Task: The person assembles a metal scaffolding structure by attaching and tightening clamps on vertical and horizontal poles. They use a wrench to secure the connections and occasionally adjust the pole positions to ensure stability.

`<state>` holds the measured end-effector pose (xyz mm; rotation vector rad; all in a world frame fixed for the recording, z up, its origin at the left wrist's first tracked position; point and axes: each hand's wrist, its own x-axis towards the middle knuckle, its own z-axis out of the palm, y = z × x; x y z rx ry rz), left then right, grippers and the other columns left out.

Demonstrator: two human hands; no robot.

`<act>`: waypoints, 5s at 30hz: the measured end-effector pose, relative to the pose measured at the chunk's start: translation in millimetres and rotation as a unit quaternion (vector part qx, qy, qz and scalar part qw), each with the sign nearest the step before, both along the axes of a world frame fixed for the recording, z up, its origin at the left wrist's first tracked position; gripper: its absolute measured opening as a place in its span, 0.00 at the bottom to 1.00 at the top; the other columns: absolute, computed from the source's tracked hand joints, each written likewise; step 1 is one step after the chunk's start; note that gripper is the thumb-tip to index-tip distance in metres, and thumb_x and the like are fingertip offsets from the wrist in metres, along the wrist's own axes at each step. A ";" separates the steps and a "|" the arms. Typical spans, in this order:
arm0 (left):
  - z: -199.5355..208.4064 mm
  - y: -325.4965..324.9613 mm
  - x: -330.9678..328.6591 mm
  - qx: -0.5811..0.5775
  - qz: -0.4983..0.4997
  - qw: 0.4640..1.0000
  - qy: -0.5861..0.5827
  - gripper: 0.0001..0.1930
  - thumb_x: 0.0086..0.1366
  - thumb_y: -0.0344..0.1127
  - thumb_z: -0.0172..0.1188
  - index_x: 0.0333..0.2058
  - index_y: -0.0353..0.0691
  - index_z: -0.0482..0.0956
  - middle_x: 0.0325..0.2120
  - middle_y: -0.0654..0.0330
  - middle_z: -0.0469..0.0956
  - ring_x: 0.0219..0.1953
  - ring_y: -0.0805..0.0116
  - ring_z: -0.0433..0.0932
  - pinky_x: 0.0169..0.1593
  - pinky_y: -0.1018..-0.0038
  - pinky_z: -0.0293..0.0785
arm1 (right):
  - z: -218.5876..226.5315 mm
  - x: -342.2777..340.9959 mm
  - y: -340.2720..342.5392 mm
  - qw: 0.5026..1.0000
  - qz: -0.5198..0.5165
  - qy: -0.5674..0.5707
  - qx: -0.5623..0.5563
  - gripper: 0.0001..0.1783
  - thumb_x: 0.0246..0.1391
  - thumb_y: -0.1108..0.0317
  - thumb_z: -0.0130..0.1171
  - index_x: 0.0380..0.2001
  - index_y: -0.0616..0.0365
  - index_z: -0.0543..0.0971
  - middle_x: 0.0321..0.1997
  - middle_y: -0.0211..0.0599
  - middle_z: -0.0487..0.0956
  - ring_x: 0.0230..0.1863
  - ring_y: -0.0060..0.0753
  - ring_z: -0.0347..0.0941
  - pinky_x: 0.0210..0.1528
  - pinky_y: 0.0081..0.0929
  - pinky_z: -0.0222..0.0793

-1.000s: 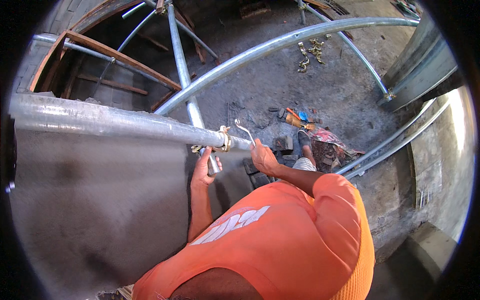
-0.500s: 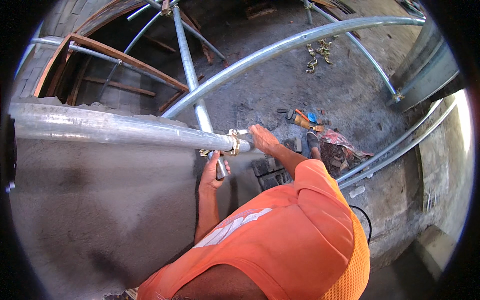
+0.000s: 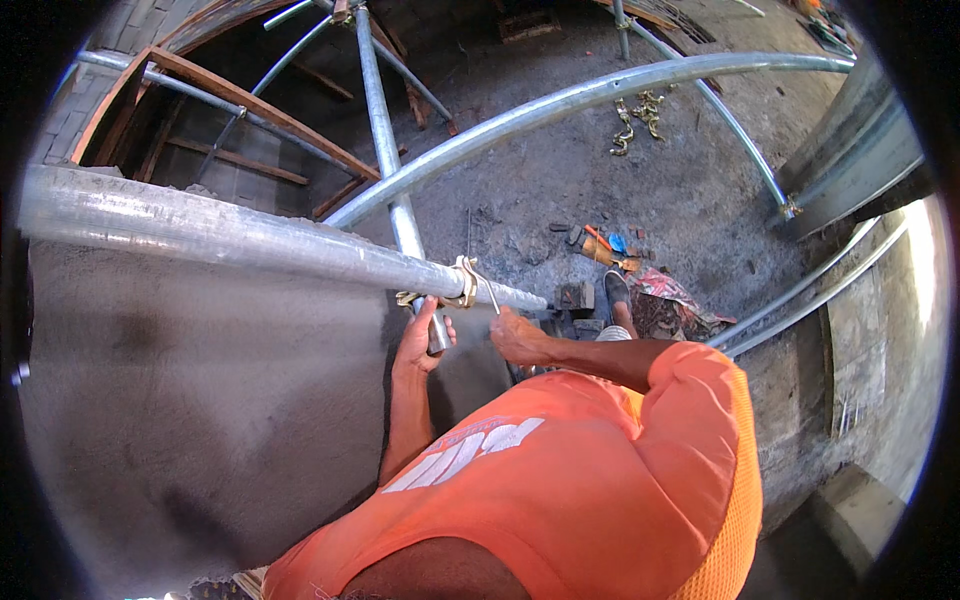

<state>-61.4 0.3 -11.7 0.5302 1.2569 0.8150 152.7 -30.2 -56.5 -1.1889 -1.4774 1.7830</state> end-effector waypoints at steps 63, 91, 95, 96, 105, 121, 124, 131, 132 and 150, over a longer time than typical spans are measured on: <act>-8.4 -0.4 -5.4 -0.010 0.008 0.999 -0.039 0.17 0.67 0.48 0.63 0.44 0.44 0.72 0.24 0.59 0.76 0.21 0.67 0.77 0.23 0.69 0.75 | 115.6 3.8 12.0 0.767 -0.123 0.384 -0.500 0.07 0.64 0.67 0.42 0.30 0.51 0.66 0.18 0.22 0.60 0.14 0.18 0.51 0.14 0.20 0.45; -0.5 -1.0 -0.3 0.000 0.003 1.000 0.001 0.21 0.64 0.53 0.66 0.44 0.45 0.73 0.23 0.62 0.76 0.20 0.69 0.77 0.24 0.71 0.77 | 11.3 -5.5 -8.5 0.975 0.045 -0.139 0.168 0.05 0.62 0.69 0.43 0.34 0.59 0.67 0.24 0.39 0.70 0.26 0.40 0.65 0.27 0.39 0.58; -0.9 1.6 1.2 -0.006 0.003 1.000 0.012 0.22 0.63 0.54 0.66 0.43 0.43 0.72 0.23 0.61 0.76 0.21 0.69 0.77 0.24 0.71 0.77 | 94.3 2.3 16.3 0.774 -0.079 0.320 -0.541 0.11 0.63 0.67 0.42 0.25 0.51 0.63 0.19 0.27 0.61 0.18 0.22 0.54 0.17 0.25 0.48; -0.9 2.2 1.3 0.007 0.000 1.000 -0.005 0.22 0.63 0.53 0.66 0.43 0.43 0.72 0.23 0.61 0.76 0.21 0.69 0.77 0.24 0.71 0.76 | 107.2 1.6 18.6 0.754 -0.087 0.335 -0.559 0.13 0.63 0.66 0.42 0.22 0.49 0.62 0.18 0.24 0.59 0.16 0.18 0.51 0.14 0.21 0.45; -2.0 -1.1 0.0 0.005 0.008 1.000 -0.005 0.21 0.63 0.52 0.66 0.45 0.45 0.75 0.23 0.62 0.76 0.21 0.70 0.78 0.23 0.71 0.76 | 81.1 -10.4 -22.7 0.887 -0.139 0.227 -0.377 0.09 0.65 0.62 0.38 0.33 0.52 0.65 0.20 0.27 0.63 0.14 0.25 0.56 0.13 0.37 0.53; 1.4 -2.1 -1.5 -0.005 0.000 1.000 -0.013 0.24 0.62 0.53 0.67 0.47 0.43 0.74 0.25 0.62 0.76 0.22 0.71 0.79 0.25 0.72 0.79 | -98.1 31.9 91.7 0.925 -0.032 -0.231 0.302 0.14 0.61 0.67 0.48 0.48 0.59 0.70 0.48 0.55 0.76 0.49 0.59 0.74 0.49 0.50 0.71; 2.4 -2.1 -1.1 -0.001 0.001 1.000 -0.009 0.24 0.62 0.53 0.67 0.47 0.43 0.73 0.24 0.62 0.76 0.22 0.71 0.78 0.24 0.72 0.79 | -119.7 18.2 90.4 0.902 -0.085 -0.204 0.370 0.14 0.59 0.68 0.49 0.48 0.59 0.70 0.44 0.55 0.77 0.47 0.60 0.74 0.49 0.49 0.71; 5.4 -2.1 4.3 0.017 0.003 1.000 -0.001 0.23 0.63 0.53 0.66 0.45 0.44 0.72 0.23 0.62 0.76 0.19 0.72 0.78 0.22 0.74 0.77 | -141.0 -20.6 -1.7 0.886 0.029 -0.289 0.361 0.12 0.63 0.65 0.44 0.35 0.64 0.72 0.31 0.47 0.76 0.36 0.49 0.74 0.36 0.44 0.67; 5.0 -1.9 4.3 0.003 0.006 1.000 -0.002 0.22 0.63 0.53 0.66 0.45 0.44 0.72 0.23 0.63 0.76 0.19 0.72 0.78 0.22 0.74 0.76 | -119.1 -21.6 -10.4 0.881 0.005 -0.265 0.393 0.14 0.63 0.65 0.43 0.31 0.64 0.72 0.30 0.46 0.76 0.32 0.45 0.73 0.32 0.42 0.67; -0.8 0.9 0.5 0.004 -0.003 1.000 0.002 0.19 0.65 0.51 0.64 0.45 0.45 0.72 0.23 0.62 0.75 0.19 0.70 0.77 0.22 0.71 0.76 | 25.6 -10.3 -38.3 0.988 -0.118 0.043 -0.087 0.12 0.66 0.61 0.39 0.32 0.55 0.66 0.21 0.28 0.65 0.18 0.25 0.60 0.16 0.31 0.57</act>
